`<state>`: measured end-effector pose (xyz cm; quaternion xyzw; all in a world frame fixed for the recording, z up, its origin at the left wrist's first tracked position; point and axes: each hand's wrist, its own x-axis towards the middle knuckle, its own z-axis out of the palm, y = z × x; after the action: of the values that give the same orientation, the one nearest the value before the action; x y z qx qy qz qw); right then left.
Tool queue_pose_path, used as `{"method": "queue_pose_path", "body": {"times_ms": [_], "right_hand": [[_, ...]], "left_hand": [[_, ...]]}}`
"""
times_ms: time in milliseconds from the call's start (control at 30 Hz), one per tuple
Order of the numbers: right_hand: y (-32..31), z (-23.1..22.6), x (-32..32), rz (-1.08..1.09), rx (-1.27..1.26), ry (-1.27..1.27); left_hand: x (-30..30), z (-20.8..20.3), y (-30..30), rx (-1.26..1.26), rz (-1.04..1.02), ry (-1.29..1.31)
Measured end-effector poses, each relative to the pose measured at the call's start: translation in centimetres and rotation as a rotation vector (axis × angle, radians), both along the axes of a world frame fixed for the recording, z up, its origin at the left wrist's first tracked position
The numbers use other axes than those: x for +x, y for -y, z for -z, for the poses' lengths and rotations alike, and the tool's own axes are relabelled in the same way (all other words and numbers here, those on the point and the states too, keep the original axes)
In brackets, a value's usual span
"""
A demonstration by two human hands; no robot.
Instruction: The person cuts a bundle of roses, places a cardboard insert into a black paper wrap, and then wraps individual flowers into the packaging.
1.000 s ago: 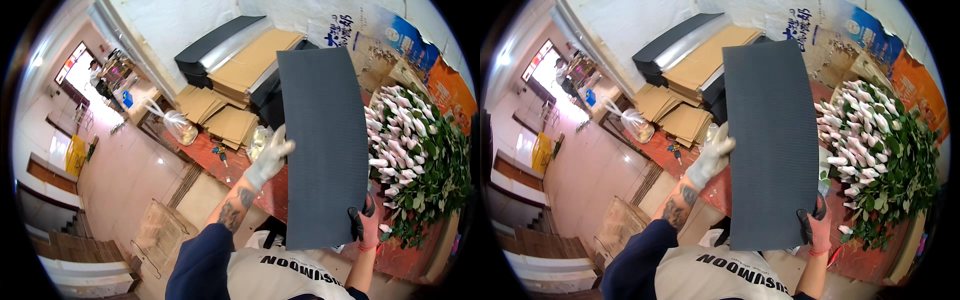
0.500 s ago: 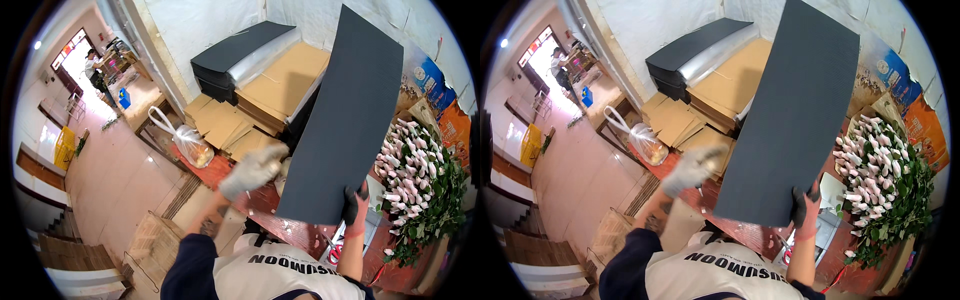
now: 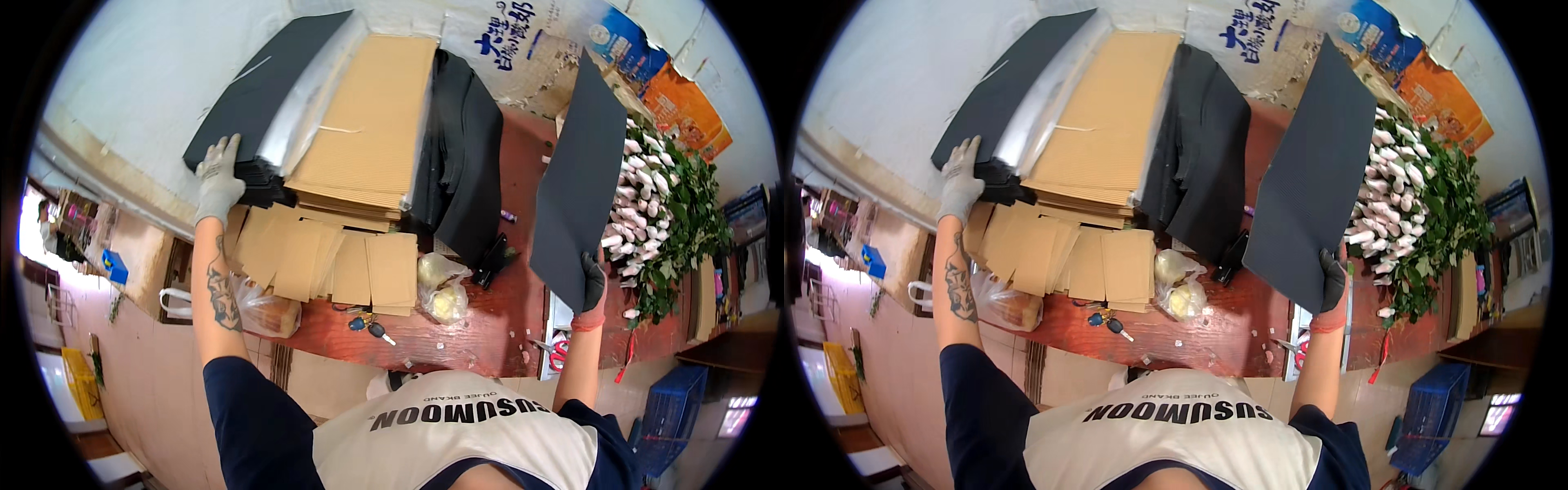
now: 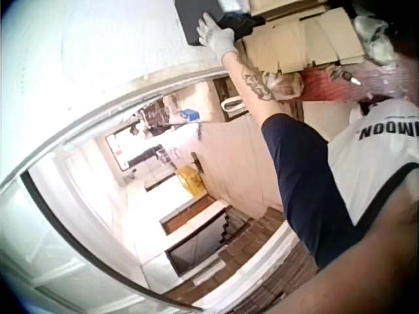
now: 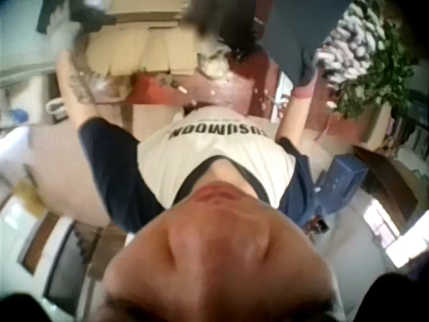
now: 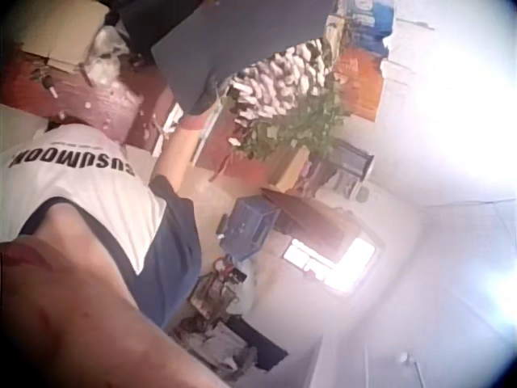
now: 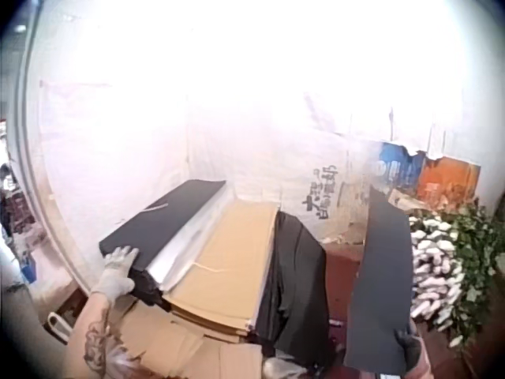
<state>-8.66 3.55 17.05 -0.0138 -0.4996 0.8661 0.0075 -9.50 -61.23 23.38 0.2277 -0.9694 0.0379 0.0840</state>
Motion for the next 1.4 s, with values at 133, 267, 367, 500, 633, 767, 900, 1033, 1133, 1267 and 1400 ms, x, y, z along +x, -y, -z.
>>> {"method": "queue_pose_path", "body": {"times_ms": [133,267,367,500,633,767,900,1033,1133,1267,1400], "right_hand": [[-0.1,1.5,2.3,-0.104,-0.213,0.019],[0.1,2.5,2.1,-0.102,-0.278,0.019],[0.0,3.4,1.5,-0.089,-0.215,0.056],[1.6,3.4,-1.5,-0.225,-0.250,0.065],[2.3,8.3,-10.0,-0.312,-0.152,0.103],[4.3,9.9,-13.7,-0.279,-0.092,0.073],[4.2,11.7,-13.5,-0.324,-0.073,0.090],[4.4,12.7,-13.0,-0.309,-0.062,0.121],[5.0,10.9,-11.2,-0.278,-0.002,0.098],[4.0,7.6,-9.3,-0.253,0.053,-0.054],[6.1,2.8,-7.4,-0.271,0.063,-0.160]], "left_hand": [[1.1,-0.6,-1.1,-0.169,0.241,-0.109],[3.1,-2.8,0.2,-0.137,0.332,-0.138],[5.8,-4.3,0.2,-0.119,0.277,-0.327],[8.4,-3.5,-5.1,-0.201,0.153,-0.415],[9.0,2.4,-6.3,0.122,0.062,-0.748],[10.6,3.0,-6.2,1.594,-0.106,-1.323],[10.2,2.2,-6.9,2.169,-0.197,-1.311],[7.8,3.0,-5.5,2.130,-0.197,-1.082],[7.6,4.2,-2.7,2.183,-0.189,-0.937],[8.4,-2.4,-7.8,1.820,-0.047,-1.258],[15.0,-11.1,-9.7,1.244,0.260,-1.392]]}}
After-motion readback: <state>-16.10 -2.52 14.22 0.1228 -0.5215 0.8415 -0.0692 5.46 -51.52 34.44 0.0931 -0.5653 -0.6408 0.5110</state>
